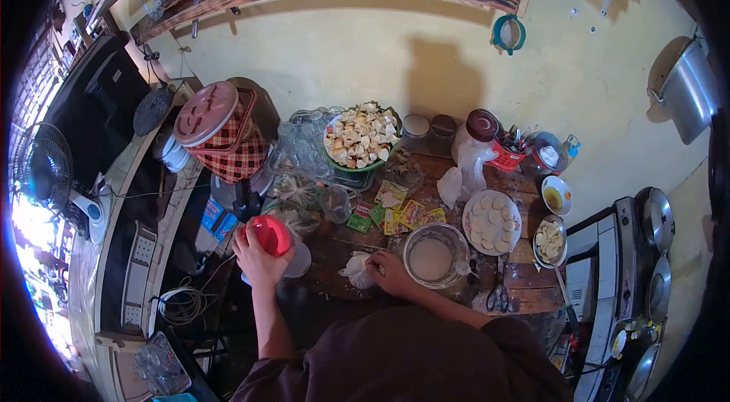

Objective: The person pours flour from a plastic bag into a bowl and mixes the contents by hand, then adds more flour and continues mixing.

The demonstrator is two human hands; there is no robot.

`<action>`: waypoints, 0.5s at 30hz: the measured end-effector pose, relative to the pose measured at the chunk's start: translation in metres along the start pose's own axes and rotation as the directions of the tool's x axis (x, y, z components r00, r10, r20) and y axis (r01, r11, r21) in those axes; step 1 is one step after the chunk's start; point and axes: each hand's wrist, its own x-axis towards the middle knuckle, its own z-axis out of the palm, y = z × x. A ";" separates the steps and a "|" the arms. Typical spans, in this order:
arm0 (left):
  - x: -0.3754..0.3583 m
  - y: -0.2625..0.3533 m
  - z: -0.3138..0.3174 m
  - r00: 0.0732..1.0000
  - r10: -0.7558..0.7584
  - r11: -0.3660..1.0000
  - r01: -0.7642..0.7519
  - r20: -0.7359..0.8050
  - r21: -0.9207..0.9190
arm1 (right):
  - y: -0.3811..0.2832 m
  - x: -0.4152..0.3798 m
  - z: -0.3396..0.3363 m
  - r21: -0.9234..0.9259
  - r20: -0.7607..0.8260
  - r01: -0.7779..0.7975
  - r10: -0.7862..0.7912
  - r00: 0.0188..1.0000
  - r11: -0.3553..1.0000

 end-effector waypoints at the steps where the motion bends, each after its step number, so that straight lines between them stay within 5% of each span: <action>1: 0.002 -0.003 0.001 0.996 0.087 0.995 -0.088 -0.024 -0.039 | -0.001 0.000 0.000 0.009 -0.010 0.001 -0.001 1.000 1.000; 9: 0.012 0.001 0.003 0.964 0.260 0.953 -0.267 -0.062 -0.141 | 0.005 0.000 0.000 -0.010 0.044 0.015 -0.014 0.999 1.000; 11: 0.000 0.015 0.013 0.980 0.039 0.997 -0.052 -0.194 -0.061 | 0.007 -0.002 0.001 -0.041 0.060 0.070 -0.068 0.996 0.997; 15: -0.005 0.038 0.010 0.975 -0.107 0.991 0.089 -0.193 -0.098 | 0.002 -0.003 -0.002 -0.042 0.086 0.089 -0.085 0.993 0.995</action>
